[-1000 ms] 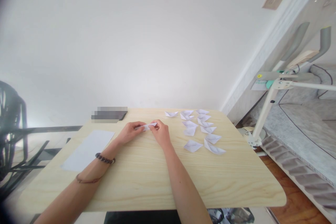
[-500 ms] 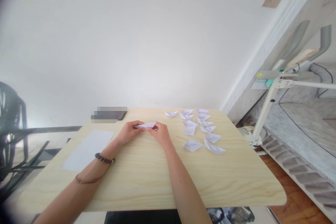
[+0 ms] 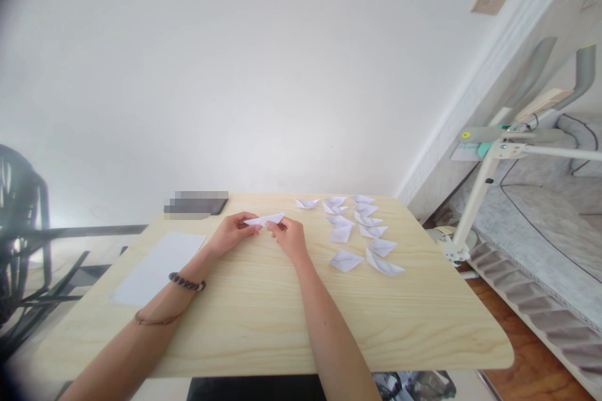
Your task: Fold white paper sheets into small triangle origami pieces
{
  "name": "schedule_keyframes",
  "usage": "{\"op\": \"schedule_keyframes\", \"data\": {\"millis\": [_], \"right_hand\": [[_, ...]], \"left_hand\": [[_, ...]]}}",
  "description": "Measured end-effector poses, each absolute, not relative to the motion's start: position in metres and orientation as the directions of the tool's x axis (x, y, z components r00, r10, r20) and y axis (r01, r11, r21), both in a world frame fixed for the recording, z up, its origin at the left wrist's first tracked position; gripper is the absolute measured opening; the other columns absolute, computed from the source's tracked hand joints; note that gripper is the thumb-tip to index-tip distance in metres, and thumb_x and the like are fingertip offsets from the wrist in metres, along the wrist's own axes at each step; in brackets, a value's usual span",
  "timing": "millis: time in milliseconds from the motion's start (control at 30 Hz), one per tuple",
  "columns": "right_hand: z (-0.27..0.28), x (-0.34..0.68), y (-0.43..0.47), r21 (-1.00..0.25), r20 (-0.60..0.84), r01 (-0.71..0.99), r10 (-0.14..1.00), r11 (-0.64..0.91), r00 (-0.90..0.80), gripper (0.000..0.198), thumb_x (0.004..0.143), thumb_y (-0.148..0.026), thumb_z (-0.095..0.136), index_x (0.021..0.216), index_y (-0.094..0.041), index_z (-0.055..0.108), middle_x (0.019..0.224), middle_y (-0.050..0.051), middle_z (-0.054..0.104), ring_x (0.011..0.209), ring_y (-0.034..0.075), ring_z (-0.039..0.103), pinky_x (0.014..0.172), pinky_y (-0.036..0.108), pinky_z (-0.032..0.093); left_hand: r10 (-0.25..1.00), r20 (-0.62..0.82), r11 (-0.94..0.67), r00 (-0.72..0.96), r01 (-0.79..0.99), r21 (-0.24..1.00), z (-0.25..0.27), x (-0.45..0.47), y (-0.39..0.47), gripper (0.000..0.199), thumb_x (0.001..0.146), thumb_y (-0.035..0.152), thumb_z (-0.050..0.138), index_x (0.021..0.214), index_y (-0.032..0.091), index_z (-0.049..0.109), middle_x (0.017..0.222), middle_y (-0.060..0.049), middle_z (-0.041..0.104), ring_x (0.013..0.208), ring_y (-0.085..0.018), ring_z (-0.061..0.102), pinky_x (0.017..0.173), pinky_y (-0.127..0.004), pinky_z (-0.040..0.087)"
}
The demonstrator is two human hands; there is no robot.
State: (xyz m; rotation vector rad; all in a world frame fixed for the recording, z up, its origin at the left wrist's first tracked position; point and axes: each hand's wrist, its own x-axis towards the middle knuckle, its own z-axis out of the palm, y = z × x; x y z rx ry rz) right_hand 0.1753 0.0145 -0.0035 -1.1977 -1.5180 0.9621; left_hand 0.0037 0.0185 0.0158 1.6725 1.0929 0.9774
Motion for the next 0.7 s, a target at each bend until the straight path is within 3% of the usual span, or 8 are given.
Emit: {"op": "schedule_keyframes", "data": {"millis": [167,300,700], "right_hand": [[0.0003,0.1764,0.0128,-0.954,0.181,0.199,0.961,0.223,-0.210,0.037,0.071,-0.047,0.050,0.065,-0.013,0.063,0.061,0.004,0.062,0.050,0.011,0.054,0.048,0.020,0.043],[0.0026,0.1772,0.0112,-0.953,0.178,0.182,0.935,0.241,-0.308,0.039,0.073,-0.048,0.047,0.063,-0.013,0.062,0.059,0.004,0.062,0.053,0.011,0.055,0.054,0.021,0.045],[0.0025,0.1797,0.0113,-0.922,0.210,0.257,0.932,0.288,-0.294,0.045,0.078,-0.050,0.038,0.058,-0.014,0.057,0.049,0.000,0.054,0.047,0.008,0.049,0.050,0.018,0.038]], "left_hand": [[0.942,0.167,-0.223,0.292,0.170,0.960,0.0220,0.0022,0.0175,0.031,0.069,0.039,0.058,0.084,0.012,0.057,0.064,-0.003,0.061,0.060,-0.012,0.054,0.063,-0.025,0.044],[0.905,0.107,-0.199,0.413,0.187,0.962,0.0221,0.0052,0.0137,0.032,0.073,0.041,0.051,0.066,0.011,0.060,0.061,-0.003,0.061,0.058,-0.012,0.053,0.061,-0.024,0.043],[0.872,0.077,-0.237,0.483,0.281,0.930,0.0261,0.0063,0.0087,0.043,0.080,0.041,0.037,0.058,0.012,0.059,0.052,0.000,0.053,0.052,-0.009,0.045,0.058,-0.022,0.036]]}}
